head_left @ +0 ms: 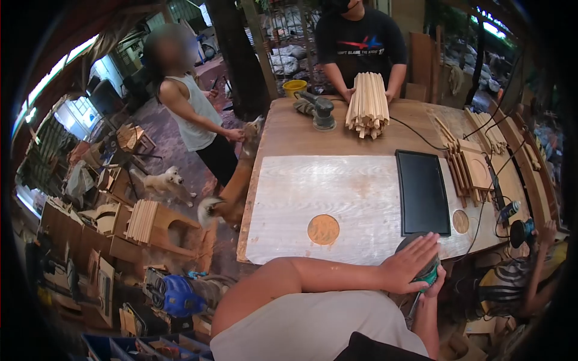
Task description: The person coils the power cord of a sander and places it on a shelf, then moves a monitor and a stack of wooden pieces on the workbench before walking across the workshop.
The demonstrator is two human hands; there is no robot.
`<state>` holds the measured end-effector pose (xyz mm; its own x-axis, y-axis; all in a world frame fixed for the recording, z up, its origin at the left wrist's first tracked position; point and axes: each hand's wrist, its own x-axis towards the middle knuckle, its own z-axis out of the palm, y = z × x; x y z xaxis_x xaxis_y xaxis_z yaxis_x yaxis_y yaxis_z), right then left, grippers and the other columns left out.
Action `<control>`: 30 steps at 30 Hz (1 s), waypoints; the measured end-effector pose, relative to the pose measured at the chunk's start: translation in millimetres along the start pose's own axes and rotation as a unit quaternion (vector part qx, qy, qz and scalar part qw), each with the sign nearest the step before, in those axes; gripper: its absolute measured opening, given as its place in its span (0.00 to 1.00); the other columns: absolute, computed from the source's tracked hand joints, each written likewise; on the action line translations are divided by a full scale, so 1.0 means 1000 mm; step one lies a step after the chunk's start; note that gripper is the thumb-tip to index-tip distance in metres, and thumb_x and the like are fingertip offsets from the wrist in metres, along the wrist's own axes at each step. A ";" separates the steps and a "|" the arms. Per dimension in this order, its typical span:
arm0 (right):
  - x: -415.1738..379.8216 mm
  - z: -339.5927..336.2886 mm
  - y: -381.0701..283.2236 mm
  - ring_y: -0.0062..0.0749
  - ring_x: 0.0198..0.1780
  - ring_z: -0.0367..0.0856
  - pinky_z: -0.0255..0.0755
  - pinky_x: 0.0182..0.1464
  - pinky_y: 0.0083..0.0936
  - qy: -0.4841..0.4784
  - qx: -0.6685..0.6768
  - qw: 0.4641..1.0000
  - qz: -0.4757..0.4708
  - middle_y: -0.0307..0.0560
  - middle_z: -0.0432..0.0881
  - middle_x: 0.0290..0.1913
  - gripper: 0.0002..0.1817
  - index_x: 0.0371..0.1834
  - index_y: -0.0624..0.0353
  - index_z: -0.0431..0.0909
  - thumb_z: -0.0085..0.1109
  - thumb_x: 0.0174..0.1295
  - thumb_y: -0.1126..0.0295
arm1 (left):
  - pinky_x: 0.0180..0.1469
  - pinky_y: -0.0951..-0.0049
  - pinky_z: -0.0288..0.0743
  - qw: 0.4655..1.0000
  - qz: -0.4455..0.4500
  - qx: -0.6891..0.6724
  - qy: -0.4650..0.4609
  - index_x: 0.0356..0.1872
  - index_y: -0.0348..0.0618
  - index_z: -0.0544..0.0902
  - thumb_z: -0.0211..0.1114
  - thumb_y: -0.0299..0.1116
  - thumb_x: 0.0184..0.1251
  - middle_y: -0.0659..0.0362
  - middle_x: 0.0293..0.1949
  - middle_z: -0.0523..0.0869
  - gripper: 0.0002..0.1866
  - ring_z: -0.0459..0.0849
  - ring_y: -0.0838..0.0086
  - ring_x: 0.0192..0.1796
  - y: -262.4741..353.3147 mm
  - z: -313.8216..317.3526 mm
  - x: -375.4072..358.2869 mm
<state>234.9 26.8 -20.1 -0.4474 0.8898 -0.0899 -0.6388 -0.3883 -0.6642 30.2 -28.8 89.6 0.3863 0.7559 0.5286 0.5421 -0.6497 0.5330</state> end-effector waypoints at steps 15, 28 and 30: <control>0.055 0.088 0.029 0.35 0.42 0.80 0.81 0.39 0.34 0.026 -0.118 0.989 0.086 0.47 0.75 0.44 0.25 0.61 0.48 0.66 0.55 0.60 0.61 | 0.75 0.57 0.44 0.974 -0.145 -0.109 0.136 0.73 0.30 0.46 0.68 0.45 0.58 0.37 0.74 0.49 0.52 0.48 0.47 0.77 -0.067 -0.028 -0.056; 0.074 0.062 0.097 0.36 0.43 0.81 0.81 0.35 0.36 0.069 0.013 0.991 0.111 0.47 0.76 0.48 0.20 0.59 0.47 0.68 0.54 0.65 0.59 | 0.71 0.64 0.57 0.768 -0.341 -0.530 0.115 0.74 0.40 0.52 0.54 0.51 0.73 0.48 0.71 0.62 0.38 0.63 0.62 0.71 -0.163 -0.027 -0.085; 0.073 0.057 0.108 0.37 0.45 0.81 0.81 0.36 0.36 0.072 0.040 0.992 0.095 0.48 0.77 0.51 0.21 0.60 0.48 0.68 0.55 0.65 0.57 | 0.64 0.65 0.68 0.715 -0.359 -0.594 0.087 0.71 0.43 0.59 0.54 0.44 0.75 0.51 0.64 0.70 0.30 0.72 0.65 0.64 -0.182 -0.027 -0.091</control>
<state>97.6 36.5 -56.3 -0.4745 0.8217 -0.3158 -0.6014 -0.5645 -0.5653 -123.9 18.9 -37.2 0.1730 0.9744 -0.1434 -0.5020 0.2125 0.8384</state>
